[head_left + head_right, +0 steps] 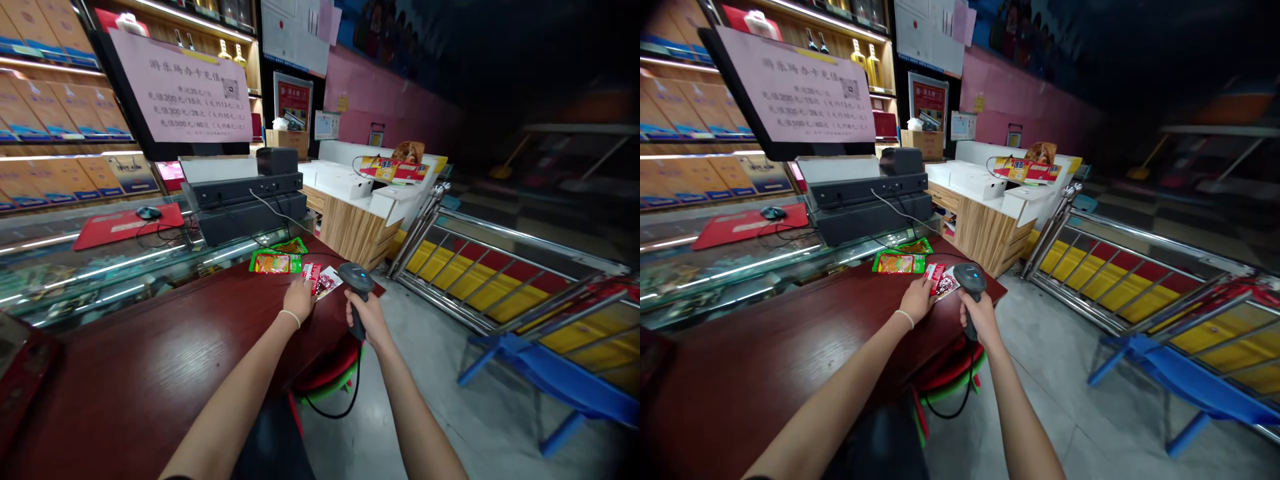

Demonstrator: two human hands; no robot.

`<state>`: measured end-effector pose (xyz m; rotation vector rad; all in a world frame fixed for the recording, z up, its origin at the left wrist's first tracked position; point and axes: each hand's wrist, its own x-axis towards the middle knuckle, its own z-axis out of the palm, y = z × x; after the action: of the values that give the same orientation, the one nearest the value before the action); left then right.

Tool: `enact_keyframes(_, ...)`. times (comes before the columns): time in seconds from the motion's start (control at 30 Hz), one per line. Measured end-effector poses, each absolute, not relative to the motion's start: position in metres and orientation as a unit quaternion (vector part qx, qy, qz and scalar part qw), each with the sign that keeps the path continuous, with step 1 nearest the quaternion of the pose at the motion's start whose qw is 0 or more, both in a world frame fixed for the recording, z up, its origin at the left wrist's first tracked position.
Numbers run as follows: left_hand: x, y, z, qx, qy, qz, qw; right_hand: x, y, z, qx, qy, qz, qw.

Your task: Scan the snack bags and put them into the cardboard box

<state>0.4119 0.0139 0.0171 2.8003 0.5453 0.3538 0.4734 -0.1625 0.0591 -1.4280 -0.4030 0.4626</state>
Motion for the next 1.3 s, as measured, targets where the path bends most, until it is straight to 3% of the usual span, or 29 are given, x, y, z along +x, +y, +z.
enact_keyframes(0.3,0.315,0.063,0.011,0.958,0.221,0.129,0.129,0.437,-0.121,0.070,-0.638,-0.232,0.243,0.693)
enact_keyframes(0.53,0.235,0.109,0.013,0.813,0.352,0.337,0.318,0.396,-0.080,0.085,-0.617,-0.291,0.271,0.680)
enact_keyframes(0.67,0.187,0.142,0.015,0.706,0.403,0.340,0.473,0.372,-0.052,0.092,-0.611,-0.311,0.297,0.665)
enact_keyframes(0.73,0.162,0.153,0.015,0.684,0.416,0.330,0.500,0.360,-0.037,0.093,-0.609,-0.327,0.313,0.651)
enact_keyframes(0.8,0.138,0.162,0.015,0.684,0.434,0.338,0.479,0.350,-0.023,0.093,-0.606,-0.345,0.325,0.638)
enact_keyframes(0.93,0.097,0.172,0.019,0.758,0.444,0.341,0.335,0.333,0.002,0.092,-0.600,-0.365,0.353,0.618)
enact_keyframes(1.13,0.078,0.173,0.015,0.913,0.284,0.190,0.224,0.325,0.017,0.088,-0.590,-0.367,0.381,0.611)
enact_keyframes(1.3,0.099,0.164,0.012,0.891,0.403,0.161,0.132,0.326,0.017,0.081,-0.590,-0.355,0.385,0.615)
